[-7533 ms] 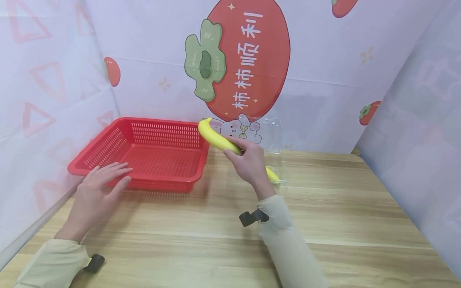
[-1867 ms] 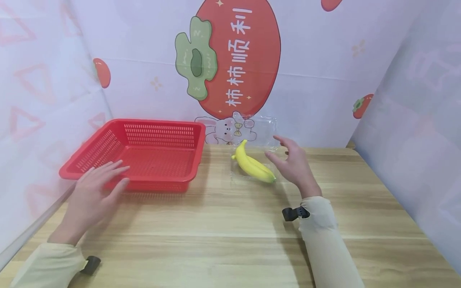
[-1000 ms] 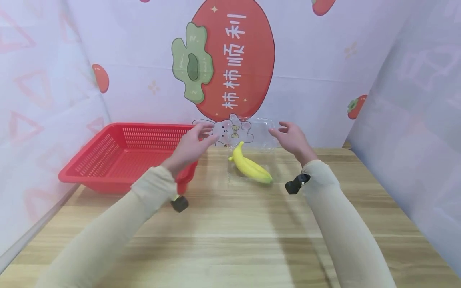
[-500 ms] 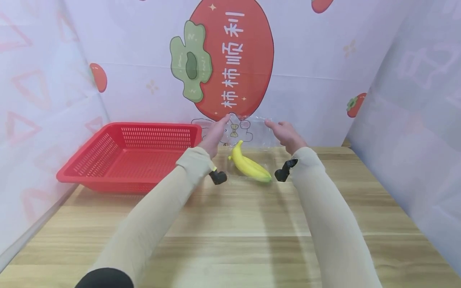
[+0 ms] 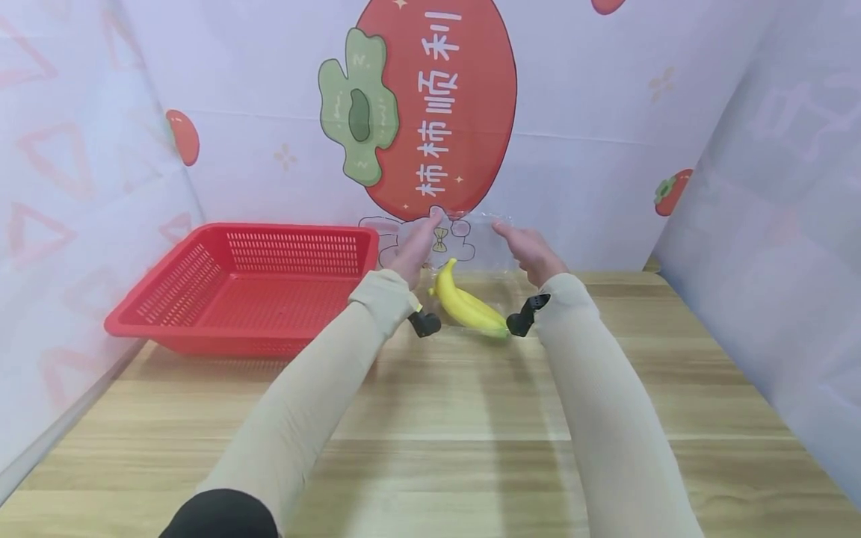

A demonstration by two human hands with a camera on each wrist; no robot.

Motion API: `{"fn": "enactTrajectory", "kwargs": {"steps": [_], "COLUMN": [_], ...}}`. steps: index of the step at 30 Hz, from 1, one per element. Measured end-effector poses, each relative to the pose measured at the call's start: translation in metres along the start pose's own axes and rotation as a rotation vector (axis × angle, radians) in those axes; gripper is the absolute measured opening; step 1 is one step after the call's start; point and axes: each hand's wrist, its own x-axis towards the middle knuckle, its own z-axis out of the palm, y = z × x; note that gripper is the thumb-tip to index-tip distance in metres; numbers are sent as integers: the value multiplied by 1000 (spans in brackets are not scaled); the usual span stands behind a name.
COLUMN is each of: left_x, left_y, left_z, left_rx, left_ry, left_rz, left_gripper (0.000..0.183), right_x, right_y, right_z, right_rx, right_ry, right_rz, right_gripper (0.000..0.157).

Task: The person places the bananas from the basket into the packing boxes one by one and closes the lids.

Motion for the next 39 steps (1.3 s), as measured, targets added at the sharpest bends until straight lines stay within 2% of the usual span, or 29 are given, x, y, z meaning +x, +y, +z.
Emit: {"fn": "enactTrajectory", "kwargs": {"steps": [5,10,16,20,25,33,39], "left_x": [-5,-16,-34,-44,-56,-83,-98], "left_y": [1,4,6,6,4,-6,-19], "left_z": [-1,0,2,0,-3,-7,-7], "left_rx": [64,107,165,228,265,290,351], "left_ry": [44,85,54,57,29,-1,-13], "left_rz": [34,73,40,60,72,96,114], "left_gripper": [83,77,77,77,74,71,70], "right_x": [-6,-15,-30,-43,-63,-91,-104], "right_y": [-2,-3,-3,-6,-6,8,22], "right_z": [-1,0,1,4,10,18,21], "right_rx": [-21,-42,-26,-27,-17,-4,-34], "right_ry": [21,24,16,14,7,-15,-15], "right_rz": [-28,-68,-107,-117,-131,-166,-177], "right_gripper": [91,87,88,90,92,95,92]}}
